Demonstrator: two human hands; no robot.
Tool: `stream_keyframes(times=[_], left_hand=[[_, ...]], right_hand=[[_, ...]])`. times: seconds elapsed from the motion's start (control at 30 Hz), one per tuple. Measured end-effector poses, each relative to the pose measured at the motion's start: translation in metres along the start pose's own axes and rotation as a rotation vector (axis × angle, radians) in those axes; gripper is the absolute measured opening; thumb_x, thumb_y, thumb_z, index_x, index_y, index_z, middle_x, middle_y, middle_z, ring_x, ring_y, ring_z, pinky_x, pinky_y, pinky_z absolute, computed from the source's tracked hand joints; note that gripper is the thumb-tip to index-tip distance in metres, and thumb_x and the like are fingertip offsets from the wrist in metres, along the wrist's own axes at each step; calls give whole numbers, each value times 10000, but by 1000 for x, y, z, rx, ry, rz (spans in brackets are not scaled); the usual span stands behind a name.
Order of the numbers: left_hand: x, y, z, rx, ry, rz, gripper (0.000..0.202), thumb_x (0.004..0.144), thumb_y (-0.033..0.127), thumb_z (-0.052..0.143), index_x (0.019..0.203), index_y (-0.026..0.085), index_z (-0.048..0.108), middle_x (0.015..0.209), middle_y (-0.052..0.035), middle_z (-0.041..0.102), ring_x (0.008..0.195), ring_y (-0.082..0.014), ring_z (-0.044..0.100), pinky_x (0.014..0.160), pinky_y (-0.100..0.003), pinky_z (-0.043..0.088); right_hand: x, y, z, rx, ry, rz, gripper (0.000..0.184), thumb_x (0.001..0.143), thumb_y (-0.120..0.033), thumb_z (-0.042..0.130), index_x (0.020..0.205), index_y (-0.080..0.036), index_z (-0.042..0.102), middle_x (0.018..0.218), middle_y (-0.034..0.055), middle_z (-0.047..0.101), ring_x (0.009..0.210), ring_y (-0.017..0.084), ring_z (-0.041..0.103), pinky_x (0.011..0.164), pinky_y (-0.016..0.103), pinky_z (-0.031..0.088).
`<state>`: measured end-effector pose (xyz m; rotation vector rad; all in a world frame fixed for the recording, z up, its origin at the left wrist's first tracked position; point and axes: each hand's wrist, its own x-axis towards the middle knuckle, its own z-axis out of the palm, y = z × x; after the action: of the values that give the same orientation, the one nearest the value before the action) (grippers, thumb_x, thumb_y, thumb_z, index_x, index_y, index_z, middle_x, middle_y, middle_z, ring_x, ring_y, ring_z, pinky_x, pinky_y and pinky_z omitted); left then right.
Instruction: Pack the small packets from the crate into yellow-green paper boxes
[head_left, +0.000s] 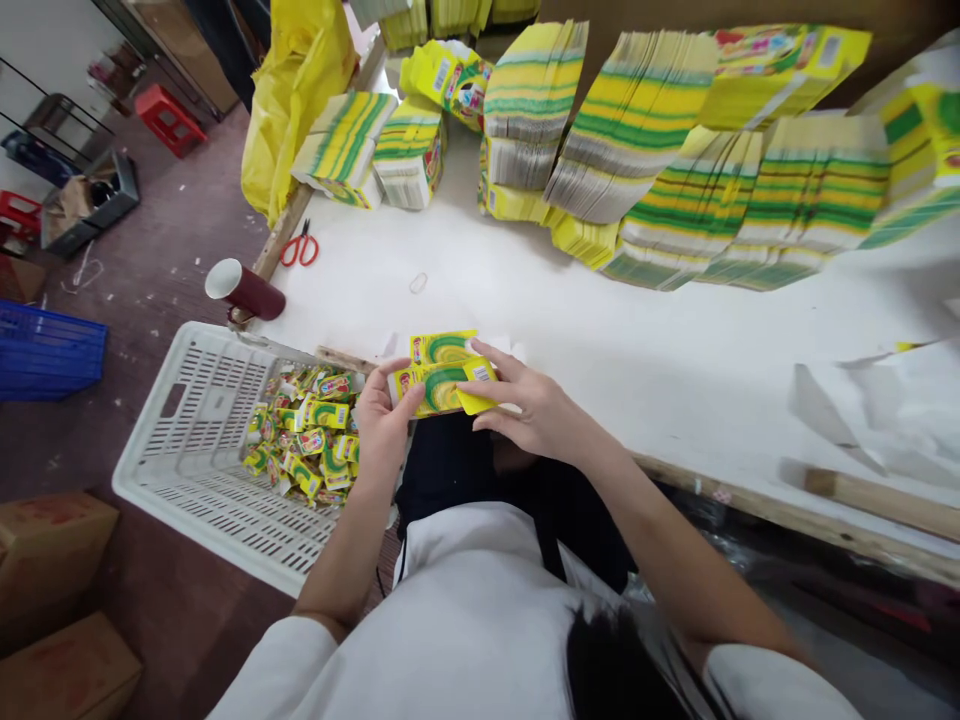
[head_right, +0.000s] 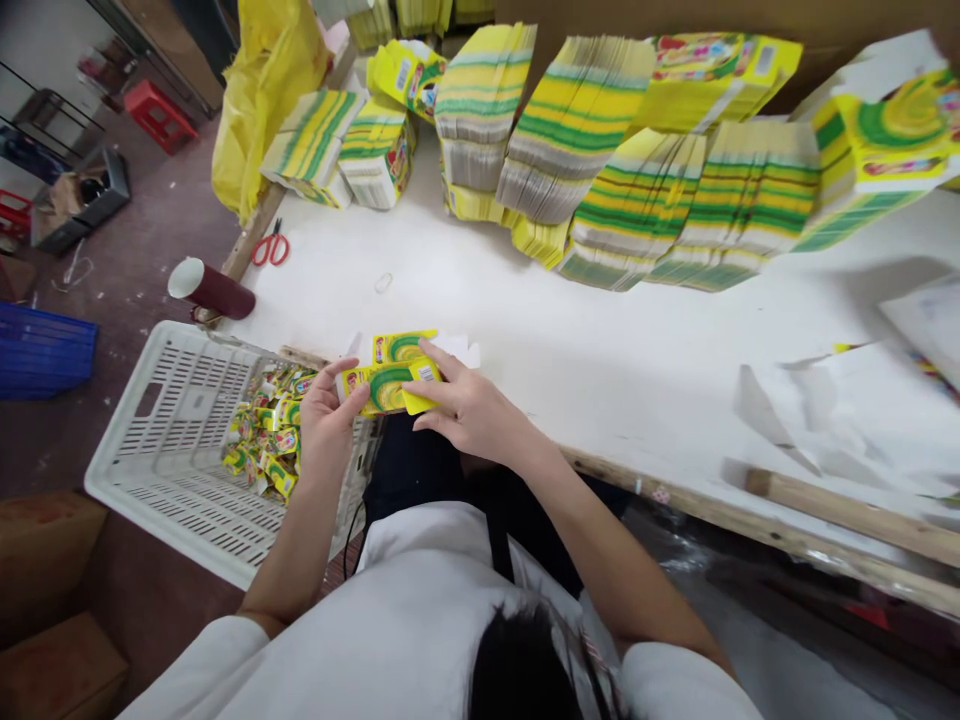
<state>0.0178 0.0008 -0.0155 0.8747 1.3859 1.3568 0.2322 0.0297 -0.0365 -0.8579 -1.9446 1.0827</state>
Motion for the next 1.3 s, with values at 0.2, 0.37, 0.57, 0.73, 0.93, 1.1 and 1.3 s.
stream_keyframes(times=[0.2,0.37,0.57,0.73,0.93,1.1,1.3], left_hand=[[-4,4,3,50,-23,8,400,749,325,828,1099,208,673,889,-6,747,766,-141,704,741,-249,562],[5,17,-51,304,105,80,426,725,372,819,1086,192,684,934,-23,698,768,-142,652,762,-267,543],[20,47,-163,1151,623,254,391,745,365,733,1080,166,707,988,-73,563,998,-279,556,1007,-497,446],[20,21,-141,916,500,281,450,787,411,718,1168,184,641,1163,-112,594,1095,-258,566,930,-408,511],[14,-21,-28,92,14,216,663,734,582,782,1274,271,556,1278,-106,630,1175,-240,630,963,-353,536],[9,-17,23,-298,-67,132,587,822,714,593,1225,286,581,1174,-86,676,1144,-253,653,970,-411,543],[18,-1,32,-615,55,17,423,773,619,722,840,223,590,684,41,492,607,-89,534,643,-221,504]], right_hand=[[4,-13,30,111,245,160,436,872,-228,675,1305,-271,635,1558,108,482,1400,298,515,1081,473,518],[23,-4,45,127,207,187,756,822,-278,749,1494,-239,405,1491,139,535,1283,283,605,1087,464,506],[42,28,44,-396,186,352,381,834,-131,687,1209,-154,625,1129,174,706,1081,350,626,987,523,501],[42,34,49,-403,190,353,276,827,-104,661,1088,-178,608,1030,148,687,1004,321,619,937,487,504],[32,15,47,114,426,346,465,790,-234,740,1171,-226,474,891,7,605,814,189,638,764,334,547],[25,-21,65,495,216,276,438,805,-314,739,1155,-251,484,861,-8,610,785,175,636,720,318,529],[19,-39,75,580,116,220,376,749,-288,769,1080,-242,596,841,-16,608,785,176,576,726,310,485]])
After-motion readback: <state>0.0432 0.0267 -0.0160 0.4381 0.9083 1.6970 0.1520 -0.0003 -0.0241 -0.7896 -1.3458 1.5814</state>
